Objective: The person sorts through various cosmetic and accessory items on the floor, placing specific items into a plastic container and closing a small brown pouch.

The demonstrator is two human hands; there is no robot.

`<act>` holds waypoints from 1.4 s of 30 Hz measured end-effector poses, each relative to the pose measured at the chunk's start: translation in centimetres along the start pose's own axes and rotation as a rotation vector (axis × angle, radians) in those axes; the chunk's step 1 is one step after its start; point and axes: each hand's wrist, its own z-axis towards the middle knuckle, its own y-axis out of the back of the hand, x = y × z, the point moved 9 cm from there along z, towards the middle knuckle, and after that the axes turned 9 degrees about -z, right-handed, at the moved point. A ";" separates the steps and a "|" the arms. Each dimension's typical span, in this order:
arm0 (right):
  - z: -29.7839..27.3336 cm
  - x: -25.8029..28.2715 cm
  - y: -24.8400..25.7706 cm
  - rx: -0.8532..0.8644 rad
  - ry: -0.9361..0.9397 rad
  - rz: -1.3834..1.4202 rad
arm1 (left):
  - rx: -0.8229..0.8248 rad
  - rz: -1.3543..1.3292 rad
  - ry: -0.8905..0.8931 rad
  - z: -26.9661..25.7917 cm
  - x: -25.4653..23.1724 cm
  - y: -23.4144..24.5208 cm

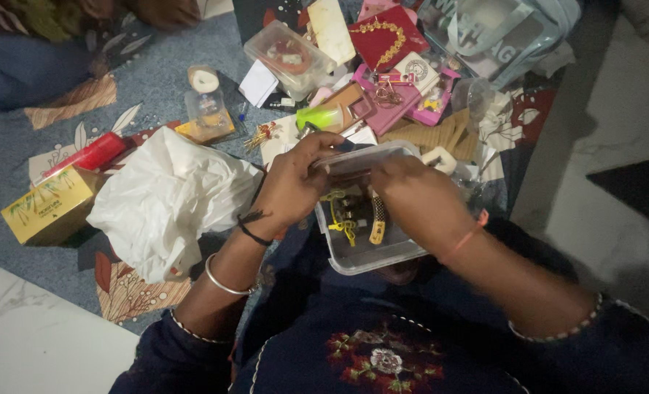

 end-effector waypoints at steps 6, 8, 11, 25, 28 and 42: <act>-2.1 1.1 -4.2 0.467 -0.189 0.347 | 0.013 -0.002 0.153 0.0 -0.2 -0.2; -1.9 0.7 -4.5 0.437 -0.212 0.299 | 0.013 0.017 0.062 0.1 -0.9 -0.3; -1.8 0.3 -3.9 0.360 -0.207 0.246 | 0.006 0.002 0.251 -0.3 1.6 -0.2; 0.5 1.2 3.3 -0.144 -0.052 0.019 | 0.026 -0.008 0.134 0.0 2.0 -0.7; 0.0 1.5 2.8 -0.169 -0.018 0.087 | 0.025 -0.066 0.073 -0.3 1.3 -0.2; -0.6 -0.4 1.0 0.003 -0.148 0.302 | 0.105 -0.048 0.027 1.4 2.0 -0.7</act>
